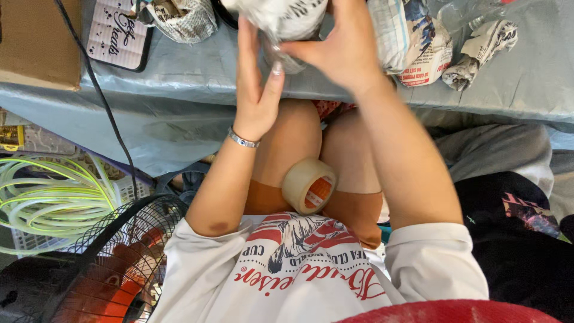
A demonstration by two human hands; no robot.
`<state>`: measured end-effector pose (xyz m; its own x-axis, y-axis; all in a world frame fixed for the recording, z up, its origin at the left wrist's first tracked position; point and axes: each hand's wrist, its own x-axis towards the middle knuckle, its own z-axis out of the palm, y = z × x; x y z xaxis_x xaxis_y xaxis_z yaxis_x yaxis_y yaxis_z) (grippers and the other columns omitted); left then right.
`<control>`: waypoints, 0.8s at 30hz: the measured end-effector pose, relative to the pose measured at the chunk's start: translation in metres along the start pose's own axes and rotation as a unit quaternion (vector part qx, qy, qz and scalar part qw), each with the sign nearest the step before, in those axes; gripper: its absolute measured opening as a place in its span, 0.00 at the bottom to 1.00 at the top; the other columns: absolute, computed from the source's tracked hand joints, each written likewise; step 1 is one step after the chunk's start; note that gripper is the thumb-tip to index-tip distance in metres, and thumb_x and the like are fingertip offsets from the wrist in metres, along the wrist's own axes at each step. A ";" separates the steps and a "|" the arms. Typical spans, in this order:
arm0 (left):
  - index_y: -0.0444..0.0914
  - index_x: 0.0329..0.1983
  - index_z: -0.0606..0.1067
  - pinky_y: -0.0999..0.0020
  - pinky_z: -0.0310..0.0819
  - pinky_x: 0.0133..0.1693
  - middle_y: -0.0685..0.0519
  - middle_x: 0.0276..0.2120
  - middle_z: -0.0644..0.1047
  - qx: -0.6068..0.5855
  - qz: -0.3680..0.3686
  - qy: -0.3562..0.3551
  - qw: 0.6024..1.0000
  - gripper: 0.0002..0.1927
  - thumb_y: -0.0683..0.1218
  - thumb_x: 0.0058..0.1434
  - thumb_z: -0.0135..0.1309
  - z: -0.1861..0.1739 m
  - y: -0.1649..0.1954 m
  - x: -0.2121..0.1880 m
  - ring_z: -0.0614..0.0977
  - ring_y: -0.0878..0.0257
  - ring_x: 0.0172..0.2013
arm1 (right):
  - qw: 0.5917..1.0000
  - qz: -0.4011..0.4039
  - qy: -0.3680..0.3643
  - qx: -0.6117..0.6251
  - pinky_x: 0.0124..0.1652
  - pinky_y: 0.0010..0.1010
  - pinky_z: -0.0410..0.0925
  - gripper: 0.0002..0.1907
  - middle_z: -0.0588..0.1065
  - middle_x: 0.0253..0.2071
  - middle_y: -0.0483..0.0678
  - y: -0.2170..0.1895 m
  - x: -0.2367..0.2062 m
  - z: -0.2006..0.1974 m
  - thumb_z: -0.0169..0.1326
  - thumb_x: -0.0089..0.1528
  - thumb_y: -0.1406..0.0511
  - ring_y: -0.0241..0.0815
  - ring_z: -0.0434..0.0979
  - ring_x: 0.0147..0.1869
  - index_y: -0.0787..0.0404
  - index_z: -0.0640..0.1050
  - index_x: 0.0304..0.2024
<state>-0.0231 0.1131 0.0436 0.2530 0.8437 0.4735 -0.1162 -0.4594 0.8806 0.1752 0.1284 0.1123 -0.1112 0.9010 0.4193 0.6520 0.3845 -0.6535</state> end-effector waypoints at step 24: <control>0.36 0.70 0.70 0.55 0.59 0.70 0.44 0.69 0.68 0.312 -0.015 -0.065 0.948 0.24 0.45 0.74 0.60 -0.025 0.054 -0.064 0.68 0.46 0.68 | 0.979 0.181 -0.055 0.079 0.47 0.36 0.68 0.04 0.78 0.36 0.47 -0.089 -0.234 -0.043 0.60 0.63 0.67 0.46 0.78 0.42 0.59 0.77 0.34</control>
<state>-0.0699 0.0415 0.0618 0.3691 0.8357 0.4066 0.4730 -0.5455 0.6918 0.1757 -0.1257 0.0997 0.0199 0.9967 0.0782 0.5404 0.0551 -0.8396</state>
